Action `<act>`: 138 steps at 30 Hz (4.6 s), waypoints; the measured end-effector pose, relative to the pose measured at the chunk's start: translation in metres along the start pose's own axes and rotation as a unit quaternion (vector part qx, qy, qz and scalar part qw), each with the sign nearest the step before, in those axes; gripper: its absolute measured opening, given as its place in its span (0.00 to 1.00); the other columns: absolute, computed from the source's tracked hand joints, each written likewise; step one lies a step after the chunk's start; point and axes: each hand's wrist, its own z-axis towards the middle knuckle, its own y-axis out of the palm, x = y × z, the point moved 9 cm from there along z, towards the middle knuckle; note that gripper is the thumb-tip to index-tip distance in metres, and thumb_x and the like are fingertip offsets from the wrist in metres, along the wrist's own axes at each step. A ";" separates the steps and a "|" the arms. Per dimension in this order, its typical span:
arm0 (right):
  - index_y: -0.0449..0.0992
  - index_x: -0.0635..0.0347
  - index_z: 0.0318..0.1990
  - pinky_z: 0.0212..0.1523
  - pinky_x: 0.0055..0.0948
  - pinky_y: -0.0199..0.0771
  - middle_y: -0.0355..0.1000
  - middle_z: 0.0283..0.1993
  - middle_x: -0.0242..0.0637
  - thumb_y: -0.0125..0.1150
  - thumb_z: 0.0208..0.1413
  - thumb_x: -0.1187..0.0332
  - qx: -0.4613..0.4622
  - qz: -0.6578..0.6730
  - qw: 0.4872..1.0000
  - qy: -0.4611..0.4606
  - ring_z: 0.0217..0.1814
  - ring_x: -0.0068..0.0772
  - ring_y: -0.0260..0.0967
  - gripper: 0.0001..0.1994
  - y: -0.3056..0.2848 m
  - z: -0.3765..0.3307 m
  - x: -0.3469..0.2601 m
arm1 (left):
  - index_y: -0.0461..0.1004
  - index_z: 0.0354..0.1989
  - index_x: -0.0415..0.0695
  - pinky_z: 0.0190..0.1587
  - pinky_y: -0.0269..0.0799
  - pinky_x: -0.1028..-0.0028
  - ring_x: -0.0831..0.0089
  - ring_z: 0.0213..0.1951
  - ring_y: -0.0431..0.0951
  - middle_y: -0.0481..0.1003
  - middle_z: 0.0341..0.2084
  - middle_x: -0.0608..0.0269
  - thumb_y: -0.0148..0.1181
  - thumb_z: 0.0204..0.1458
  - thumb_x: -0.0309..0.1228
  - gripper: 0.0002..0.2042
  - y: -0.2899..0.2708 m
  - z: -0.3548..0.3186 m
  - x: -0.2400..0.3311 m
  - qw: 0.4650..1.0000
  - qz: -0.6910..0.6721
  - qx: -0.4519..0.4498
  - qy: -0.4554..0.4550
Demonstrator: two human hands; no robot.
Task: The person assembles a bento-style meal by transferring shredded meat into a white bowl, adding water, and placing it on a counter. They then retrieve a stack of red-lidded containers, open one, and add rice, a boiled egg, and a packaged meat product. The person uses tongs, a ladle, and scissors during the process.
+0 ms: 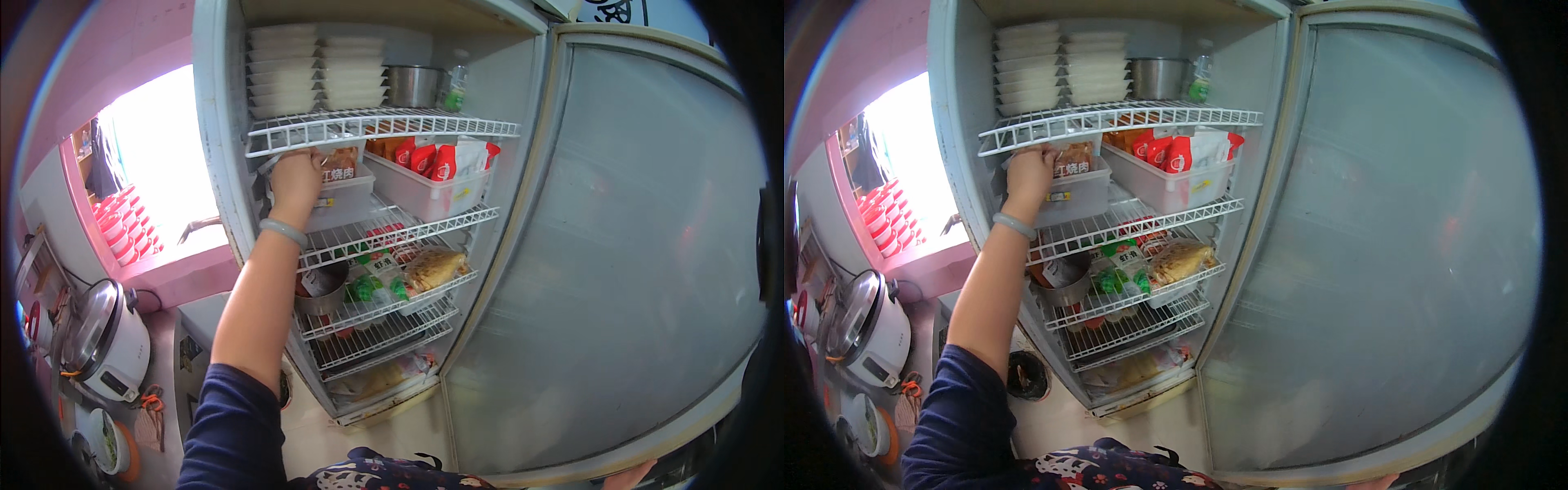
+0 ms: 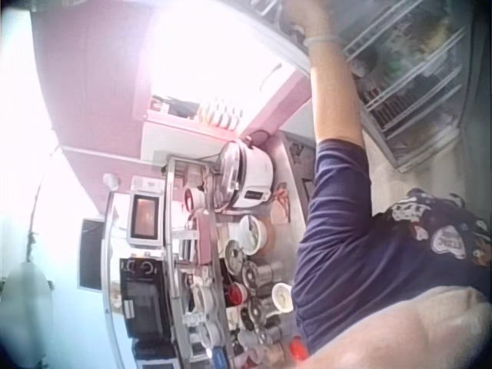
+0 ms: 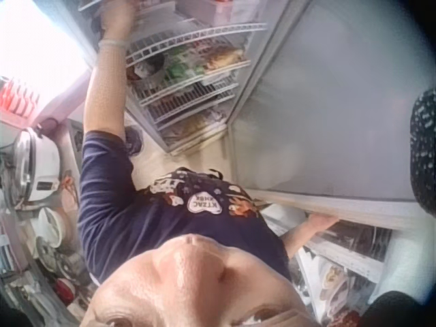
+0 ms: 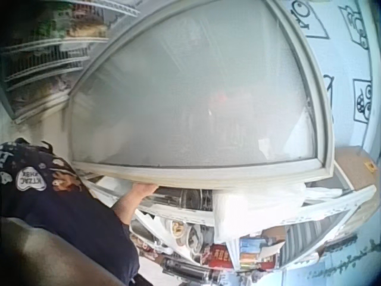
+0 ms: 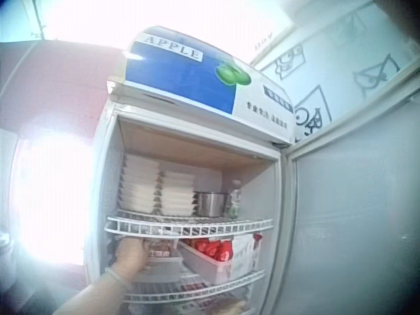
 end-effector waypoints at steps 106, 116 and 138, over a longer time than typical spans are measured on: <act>0.62 0.61 0.51 0.51 0.32 0.70 0.70 0.50 0.39 0.70 0.44 0.66 -0.938 -0.026 0.342 0.047 0.50 0.33 0.69 0.28 0.523 -0.904 -0.155 | 0.62 0.60 0.42 0.60 0.64 0.57 0.59 0.55 0.71 0.69 0.55 0.55 0.55 0.57 0.36 0.23 -0.007 -0.639 -0.644 0.318 -0.676 0.131 -0.652; 0.66 0.60 0.46 0.44 0.28 0.71 0.72 0.40 0.35 0.72 0.44 0.65 -0.938 0.052 0.340 0.043 0.39 0.26 0.68 0.24 0.580 -0.972 -0.188 | 0.63 0.59 0.41 0.58 0.66 0.57 0.60 0.54 0.72 0.70 0.54 0.55 0.55 0.57 0.34 0.22 0.014 -0.674 -0.675 0.332 -0.636 0.121 -0.686; 0.68 0.61 0.31 0.30 0.24 0.65 0.67 0.25 0.29 0.71 0.46 0.54 -0.931 0.006 0.364 0.006 0.27 0.20 0.60 0.21 0.645 -1.021 -0.220 | 0.64 0.57 0.41 0.54 0.71 0.58 0.61 0.51 0.74 0.72 0.51 0.56 0.57 0.55 0.30 0.21 0.023 -0.686 -0.700 0.397 -0.554 0.088 -0.726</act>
